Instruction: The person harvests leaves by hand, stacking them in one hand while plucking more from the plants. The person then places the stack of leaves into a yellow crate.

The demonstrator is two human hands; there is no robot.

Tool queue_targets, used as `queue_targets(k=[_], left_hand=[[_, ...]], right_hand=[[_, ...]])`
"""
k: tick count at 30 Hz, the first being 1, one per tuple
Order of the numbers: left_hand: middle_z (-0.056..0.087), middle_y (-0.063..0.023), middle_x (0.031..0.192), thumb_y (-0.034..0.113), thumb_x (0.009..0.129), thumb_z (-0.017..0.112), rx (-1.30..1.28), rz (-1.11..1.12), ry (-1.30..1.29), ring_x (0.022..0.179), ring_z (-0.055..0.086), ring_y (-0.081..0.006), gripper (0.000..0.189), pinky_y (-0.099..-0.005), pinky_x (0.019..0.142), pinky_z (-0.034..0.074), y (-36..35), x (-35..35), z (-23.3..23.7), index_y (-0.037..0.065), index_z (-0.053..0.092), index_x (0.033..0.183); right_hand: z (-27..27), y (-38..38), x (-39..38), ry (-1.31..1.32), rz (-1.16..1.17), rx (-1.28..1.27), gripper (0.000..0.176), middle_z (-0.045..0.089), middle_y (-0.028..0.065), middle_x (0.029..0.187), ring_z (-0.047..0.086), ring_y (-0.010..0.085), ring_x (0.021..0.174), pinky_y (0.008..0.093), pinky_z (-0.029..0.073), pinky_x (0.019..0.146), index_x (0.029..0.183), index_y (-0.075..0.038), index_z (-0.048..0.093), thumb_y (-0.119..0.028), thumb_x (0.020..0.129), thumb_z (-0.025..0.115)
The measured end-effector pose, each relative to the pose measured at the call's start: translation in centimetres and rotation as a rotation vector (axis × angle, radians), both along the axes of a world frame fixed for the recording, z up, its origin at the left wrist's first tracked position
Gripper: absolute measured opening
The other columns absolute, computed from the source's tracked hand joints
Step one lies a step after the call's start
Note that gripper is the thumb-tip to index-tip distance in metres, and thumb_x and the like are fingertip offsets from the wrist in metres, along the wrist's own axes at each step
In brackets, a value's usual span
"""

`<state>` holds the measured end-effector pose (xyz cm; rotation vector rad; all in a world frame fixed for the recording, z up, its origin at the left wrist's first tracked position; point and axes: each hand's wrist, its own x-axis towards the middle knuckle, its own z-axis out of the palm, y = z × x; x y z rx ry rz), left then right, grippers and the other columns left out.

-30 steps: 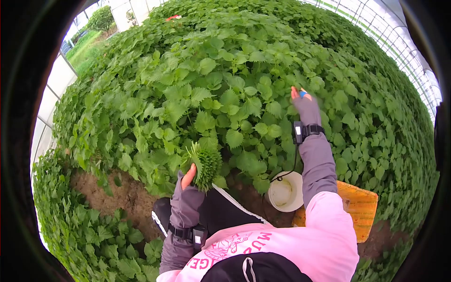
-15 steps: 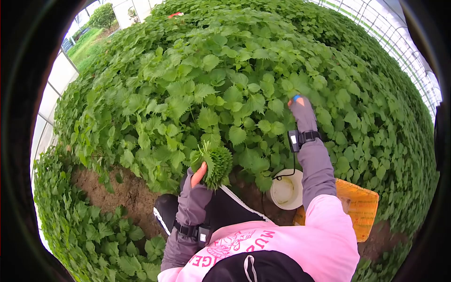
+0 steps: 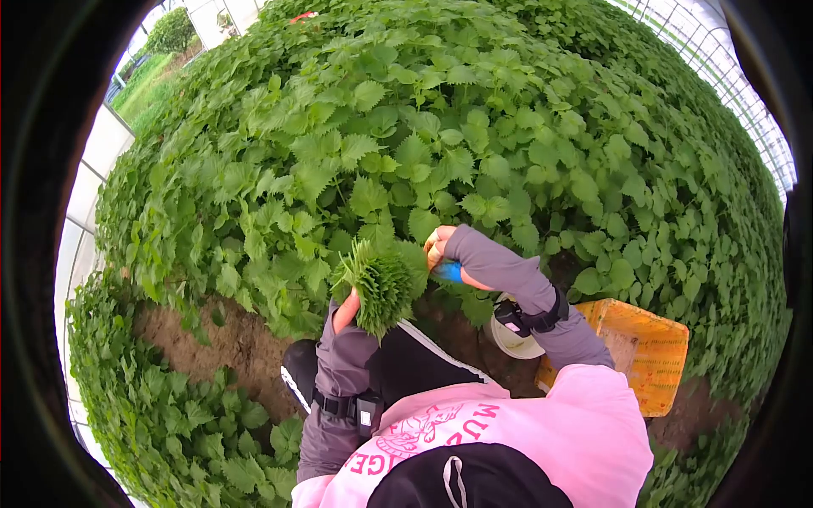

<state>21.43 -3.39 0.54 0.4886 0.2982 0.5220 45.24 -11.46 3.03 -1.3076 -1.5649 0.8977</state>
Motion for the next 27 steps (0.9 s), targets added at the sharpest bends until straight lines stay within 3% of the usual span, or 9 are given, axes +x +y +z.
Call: queue_targets(k=[4,8,10,14,16,18,22,24,27], left_hand=[[0.05,-0.0129,0.117,0.028,0.089,0.045,0.004,-0.015,0.051,0.105,0.05,-0.0257,0.041,-0.038,0.09,0.04,-0.1,0.9,0.1,0.002,0.043,0.12],[0.051,-0.011,0.116,0.026,0.092,0.04,-0.02,0.031,0.051,0.105,0.051,-0.0234,0.037,-0.0363,0.09,0.041,-0.4,2.0,-2.0,0.002,0.043,0.12],[0.055,-0.0059,0.107,0.025,0.091,0.045,0.093,0.1,0.158,0.093,0.054,-0.0155,0.034,-0.0295,0.082,0.044,-1.2,2.8,-1.1,0.002,0.048,0.115],[0.058,-0.0039,0.098,0.022,0.09,0.048,0.32,0.151,0.323,0.081,0.055,-0.0115,0.029,-0.0259,0.071,0.046,-1.0,3.0,-1.7,0.001,0.052,0.11],[0.059,-0.0031,0.092,0.023,0.088,0.052,0.357,0.192,0.386,0.076,0.055,-0.0112,0.029,-0.0257,0.067,0.046,-1.2,3.0,-1.8,0.001,0.054,0.107],[0.059,-0.0029,0.09,0.022,0.089,0.051,0.659,0.273,0.611,0.072,0.056,-0.0115,0.026,-0.0259,0.062,0.046,-0.8,2.8,-1.9,0.002,0.056,0.104],[0.061,-0.0032,0.086,0.02,0.085,0.056,0.937,0.219,0.692,0.073,0.054,-0.0107,0.025,-0.0259,0.066,0.044,0.7,3.1,-4.5,0.0,0.056,0.1],[0.06,-0.003,0.085,0.016,0.085,0.056,0.761,0.16,0.435,0.073,0.053,-0.0112,0.02,-0.0258,0.067,0.044,0.6,3.6,-5.7,0.0,0.056,0.097],[0.059,-0.0022,0.085,0.011,0.086,0.052,0.647,0.07,0.368,0.075,0.052,-0.0101,0.016,-0.0249,0.068,0.043,-0.5,4.5,-5.3,0.001,0.055,0.098]], right_hand=[[1.5,-0.8,-1.2,-0.114,-0.032,0.25,0.006,0.051,0.0036,0.089,0.049,0.012,0.081,0.0265,0.041,0.073,0.081,-0.002,0.055,-0.007,0.079,0.051],[-2.6,-1.7,-4.7,1.148,-0.181,0.043,0.022,0.05,0.0003,0.094,0.048,0.0074,0.085,0.0227,0.043,0.072,0.103,-0.007,0.053,-0.004,0.082,0.049],[-2.2,-2.8,-6.5,0.633,-0.377,-0.087,0.026,0.051,-0.0002,0.095,0.048,0.006,0.084,0.0204,0.042,0.072,0.109,-0.005,0.05,-0.003,0.084,0.049],[-2.7,-1.5,-8.4,1.333,-0.518,0.078,0.021,0.049,-0.004,0.086,0.043,0.0025,0.072,0.0156,0.035,0.065,0.108,-0.004,0.051,-0.009,0.088,0.049],[-2.4,-2.0,-7.4,0.984,-0.749,0.023,0.018,0.05,-0.0054,0.079,0.042,0.0026,0.068,0.0182,0.036,0.06,0.103,-0.003,0.054,-0.012,0.089,0.047],[-2.5,-2.6,-5.4,1.364,-0.651,0.228,0.017,0.05,-0.0044,0.077,0.043,0.0026,0.067,0.0189,0.037,0.059,0.103,-0.003,0.054,-0.011,0.09,0.047],[1.6,-4.6,-5.6,0.374,-0.421,0.258,0.015,0.059,0.0033,0.091,0.053,0.0083,0.085,0.0212,0.042,0.076,0.098,0.0,0.057,-0.007,0.087,0.05],[1.7,-4.4,-7.4,0.794,-0.29,0.061,0.013,0.059,0.0039,0.089,0.054,0.0088,0.084,0.0212,0.042,0.078,0.094,-0.001,0.058,-0.002,0.083,0.052],[-1.8,-3.8,-7.3,0.601,-0.394,0.077,0.012,0.057,0.0034,0.083,0.053,0.0088,0.076,0.0209,0.042,0.072,0.093,-0.002,0.057,-0.003,0.081,0.056]])
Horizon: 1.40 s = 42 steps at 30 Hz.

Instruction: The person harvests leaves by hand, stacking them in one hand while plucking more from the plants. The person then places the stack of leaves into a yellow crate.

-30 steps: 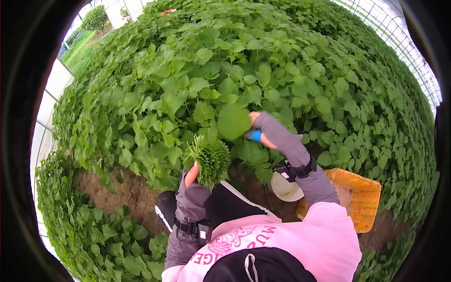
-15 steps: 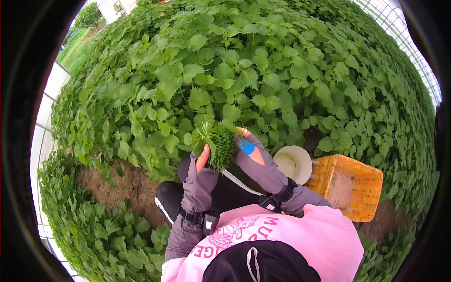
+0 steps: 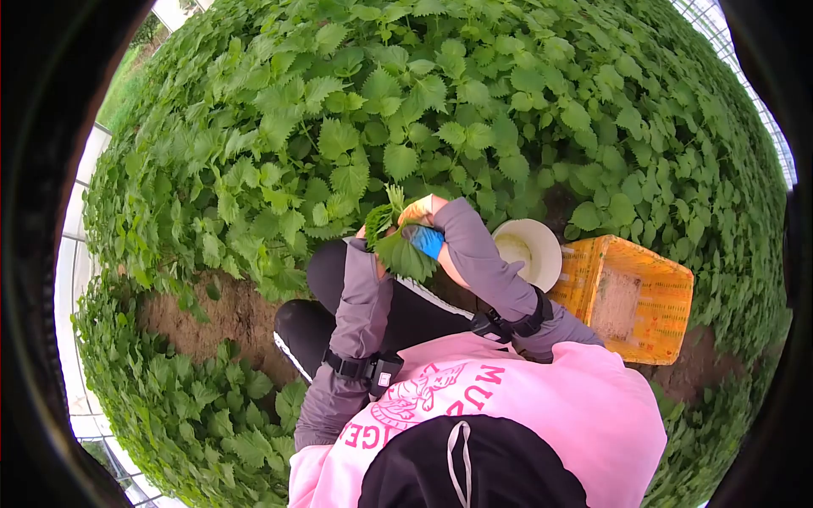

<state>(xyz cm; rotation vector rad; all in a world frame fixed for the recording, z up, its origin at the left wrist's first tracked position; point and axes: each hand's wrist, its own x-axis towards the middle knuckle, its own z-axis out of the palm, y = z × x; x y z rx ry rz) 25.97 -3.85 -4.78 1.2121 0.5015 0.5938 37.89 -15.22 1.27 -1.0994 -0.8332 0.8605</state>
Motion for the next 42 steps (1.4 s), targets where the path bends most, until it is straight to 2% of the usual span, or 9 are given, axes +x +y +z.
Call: queue_targets(k=[3,6,11,13,19,27,32,38,42], left_hand=[[0.057,-0.0019,0.086,0.008,0.086,0.048,0.298,-0.093,-0.082,0.074,0.05,-0.0092,0.015,-0.0234,0.067,0.042,1.2,0.9,-7.4,0.001,0.055,0.097],[0.055,-0.002,0.085,0.009,0.086,0.046,-0.385,-0.066,-0.202,0.071,0.048,-0.0105,0.016,-0.0217,0.065,0.041,1.0,0.2,-10.0,0.002,0.054,0.098],[0.038,0.0036,0.068,0.048,0.08,0.057,0.172,0.339,0.545,0.056,0.031,-0.0072,0.043,-0.0249,0.048,0.03,-1.7,2.1,-6.9,0.006,0.053,0.085],[0.041,0.0035,0.074,0.044,0.084,0.054,-0.148,0.202,0.411,0.064,0.034,-0.0064,0.04,-0.0242,0.053,0.032,-3.3,0.2,3.4,0.005,0.051,0.088],[0.055,0.0018,0.09,0.026,0.086,0.056,-0.249,-0.003,-0.082,0.082,0.048,-0.006,0.032,-0.0208,0.072,0.04,-3.8,-0.7,7.1,0.001,0.051,0.106],[0.061,-0.0018,0.089,0.011,0.081,0.059,0.161,0.182,0.064,0.078,0.053,-0.0089,0.023,-0.0237,0.072,0.044,0.8,-1.9,2.6,0.0,0.055,0.101],[0.062,-0.0109,0.087,0.008,0.076,0.062,0.499,0.433,0.158,0.078,0.059,-0.0165,0.029,-0.0257,0.071,0.045,1.5,-5.2,6.0,0.002,0.055,0.103],[0.059,-0.0156,0.1,-0.004,0.06,0.056,1.051,0.451,0.373,0.091,0.056,-0.032,0.05,-0.0335,0.075,0.044,2.4,-9.1,8.5,0.004,0.051,0.11],[0.059,-0.0147,0.099,-0.004,0.058,0.056,1.024,0.545,0.326,0.089,0.056,-0.0321,0.051,-0.0347,0.075,0.043,3.4,-10.9,8.0,0.005,0.052,0.108]], right_hand=[[-1.1,-0.2,0.4,-0.509,-0.236,-0.173,0.015,0.055,0.0029,0.075,0.049,0.0096,0.065,0.0227,0.041,0.061,0.091,-0.004,0.055,-0.009,0.078,0.061],[0.6,-0.8,0.3,-0.518,-0.234,-0.348,0.019,0.049,0.0074,0.067,0.045,0.0151,0.055,0.0291,0.037,0.053,0.09,-0.006,0.052,-0.011,0.076,0.064],[0.6,-0.6,0.3,-0.34,-0.149,-0.326,0.02,0.048,0.0026,0.061,0.039,0.0093,0.046,0.0247,0.033,0.039,0.092,-0.007,0.05,-0.013,0.078,0.063],[1.0,-0.7,0.4,-0.361,-0.14,-0.428,0.019,0.047,0.0027,0.061,0.04,0.0094,0.046,0.0252,0.034,0.039,0.09,-0.007,0.051,-0.014,0.078,0.063],[0.9,0.1,-0.1,-0.352,-0.229,-0.383,0.016,0.046,0.0032,0.069,0.043,0.0088,0.047,0.0239,0.035,0.037,0.088,-0.007,0.052,-0.015,0.078,0.062],[2.2,4.1,-0.5,-0.404,0.079,-0.401,0.016,0.048,0.0011,0.07,0.042,0.0062,0.046,0.0211,0.033,0.036,0.092,-0.007,0.05,-0.018,0.082,0.057],[2.6,8.0,-1.8,-0.338,0.05,-0.132,0.022,0.05,0.0037,0.089,0.045,0.0082,0.08,0.0208,0.035,0.072,0.099,-0.002,0.052,-0.017,0.084,0.056],[2.7,11.8,-5.0,-0.525,0.166,-0.06,0.016,0.054,0.0086,0.08,0.05,0.0159,0.073,0.0265,0.039,0.066,0.085,-0.001,0.059,-0.017,0.081,0.059],[2.1,13.9,-7.6,-0.592,0.176,0.013,0.012,0.055,0.0099,0.079,0.052,0.0179,0.072,0.0289,0.041,0.065,0.083,-0.002,0.059,-0.013,0.081,0.058]])
